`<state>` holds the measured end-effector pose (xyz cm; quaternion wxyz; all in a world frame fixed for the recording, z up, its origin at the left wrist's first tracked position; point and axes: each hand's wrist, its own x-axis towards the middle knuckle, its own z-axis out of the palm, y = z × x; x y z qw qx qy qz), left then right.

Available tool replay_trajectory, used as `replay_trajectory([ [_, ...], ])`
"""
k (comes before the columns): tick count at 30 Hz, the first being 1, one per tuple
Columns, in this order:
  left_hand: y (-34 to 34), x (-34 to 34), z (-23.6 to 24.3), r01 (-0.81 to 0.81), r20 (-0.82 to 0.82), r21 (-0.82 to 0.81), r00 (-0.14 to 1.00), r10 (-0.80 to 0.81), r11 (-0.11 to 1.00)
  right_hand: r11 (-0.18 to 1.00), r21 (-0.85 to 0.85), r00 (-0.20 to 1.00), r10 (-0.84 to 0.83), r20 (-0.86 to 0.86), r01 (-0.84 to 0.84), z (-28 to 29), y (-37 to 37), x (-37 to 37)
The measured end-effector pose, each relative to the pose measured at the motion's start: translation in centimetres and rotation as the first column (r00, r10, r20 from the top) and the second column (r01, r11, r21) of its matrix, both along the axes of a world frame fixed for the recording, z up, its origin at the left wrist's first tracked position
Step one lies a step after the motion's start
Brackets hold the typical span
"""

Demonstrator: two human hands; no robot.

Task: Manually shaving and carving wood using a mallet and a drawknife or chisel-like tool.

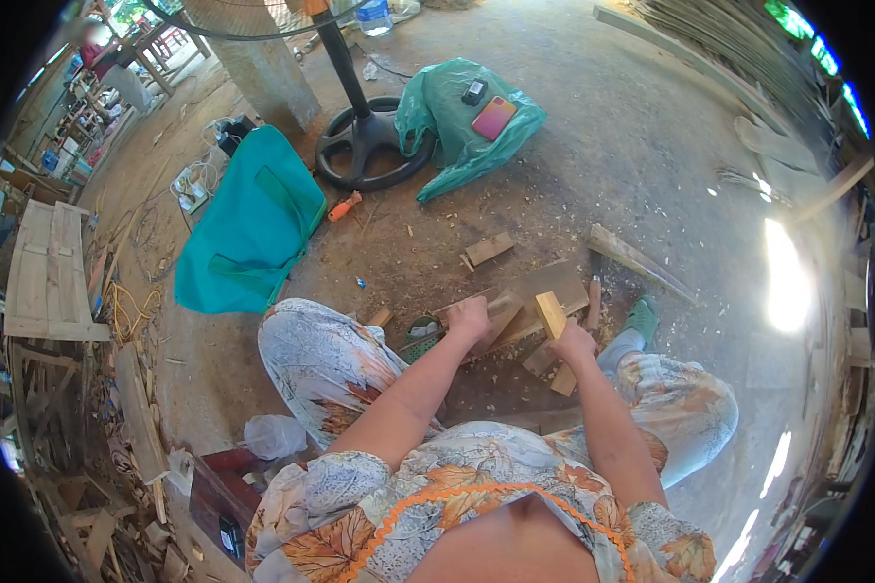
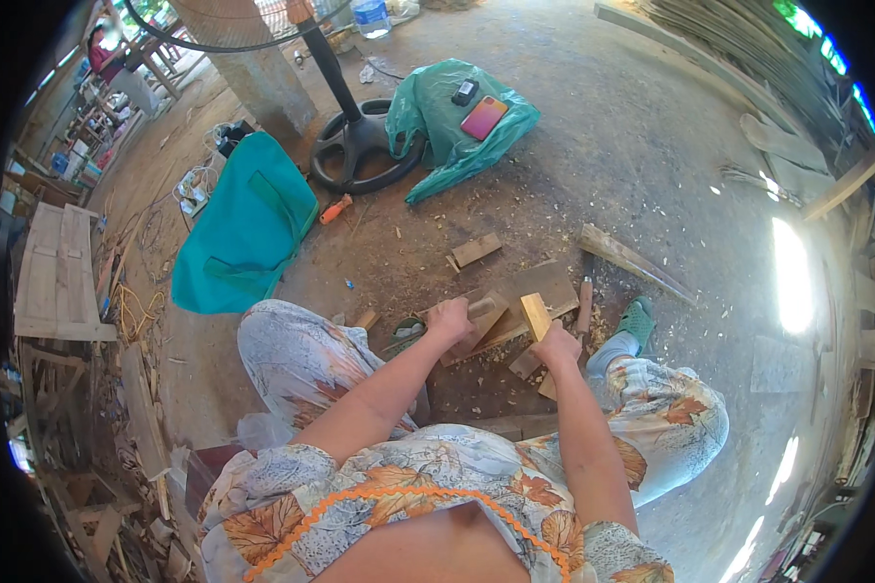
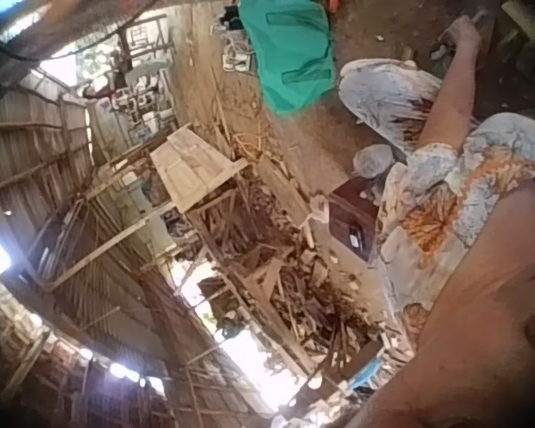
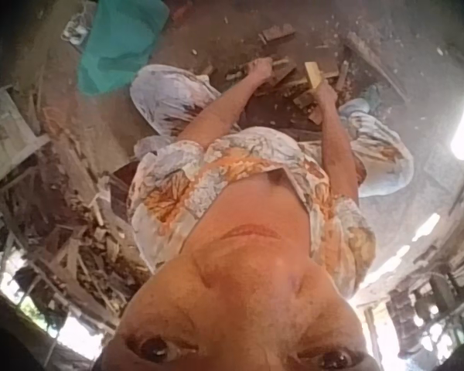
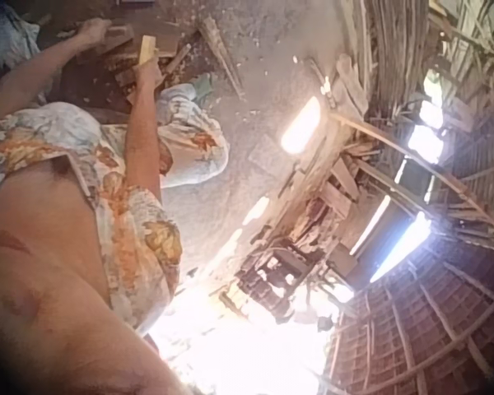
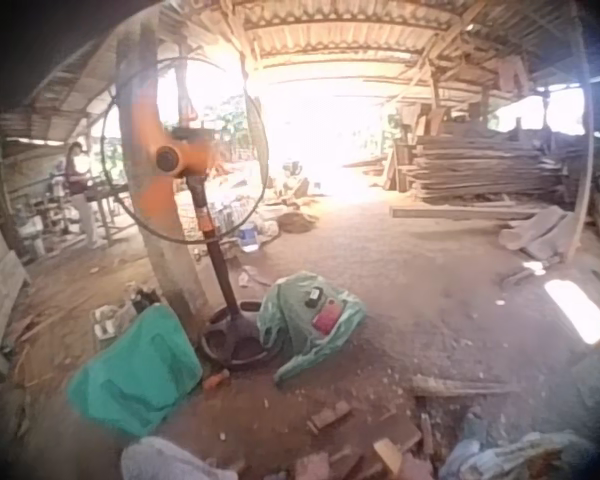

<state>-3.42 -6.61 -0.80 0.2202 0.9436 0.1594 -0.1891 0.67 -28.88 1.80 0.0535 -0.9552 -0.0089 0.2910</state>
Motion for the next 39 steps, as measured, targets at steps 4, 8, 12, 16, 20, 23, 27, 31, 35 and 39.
replay_trajectory([
  [4, -0.5, -1.8, 2.7, 0.039, 0.034, -0.026, 0.999, -0.038, 0.999, 0.997, 0.078, 0.999, 0.003, 0.051, -0.007, -2.4, -0.2, -0.6],
  [8, -2.7, -0.6, 0.7, 0.079, 0.392, -0.099, 0.919, -0.034, 0.992, 0.991, 0.078, 0.984, 0.1, 0.147, -0.112, -7.5, -2.9, 0.2],
  [12, -4.8, -0.5, 6.6, 0.101, 0.417, -0.131, 0.908, -0.038, 0.986, 0.974, 0.076, 0.975, 0.21, 0.068, -0.215, -8.5, -4.4, 0.6],
  [16, -3.5, -0.1, 9.6, 0.203, 0.494, -0.106, 0.86, -0.125, 0.973, 0.976, 0.103, 0.981, 0.188, 0.036, -0.191, -8.1, -3.0, 1.3],
  [20, 0.2, 0.3, 15.5, 0.441, 0.412, 0.176, 0.779, -0.473, 0.88, 0.939, 0.149, 0.946, 0.319, -0.052, -0.308, -9.5, -3.1, 3.2],
  [23, 3.6, -1.1, 21.9, 0.478, 0.285, 0.285, 0.785, -0.55, 0.831, 0.942, 0.142, 0.947, 0.315, -0.064, -0.304, -8.0, -3.1, 2.8],
  [27, 8.4, -0.3, 23.2, 0.432, 0.203, 0.222, 0.856, -0.475, 0.874, 0.931, 0.242, 0.956, 0.235, 0.177, -0.273, -8.0, -3.2, 2.1],
  [31, 11.3, 0.9, 20.4, 0.406, 0.363, 0.202, 0.814, -0.453, 0.891, 0.948, 0.152, 0.906, 0.207, 0.369, -0.278, -5.8, -1.5, 1.6],
  [35, 11.0, 0.7, 20.4, 0.353, 0.345, 0.109, 0.864, -0.368, 0.929, 0.942, 0.243, 0.915, 0.128, 0.383, -0.234, -5.6, -1.1, 3.1],
  [39, 9.8, 0.5, 20.7, 0.401, 0.356, 0.02, 0.853, -0.381, 0.916, 0.924, 0.28, 0.878, 0.105, 0.467, -0.26, -6.7, -2.8, 3.8],
])
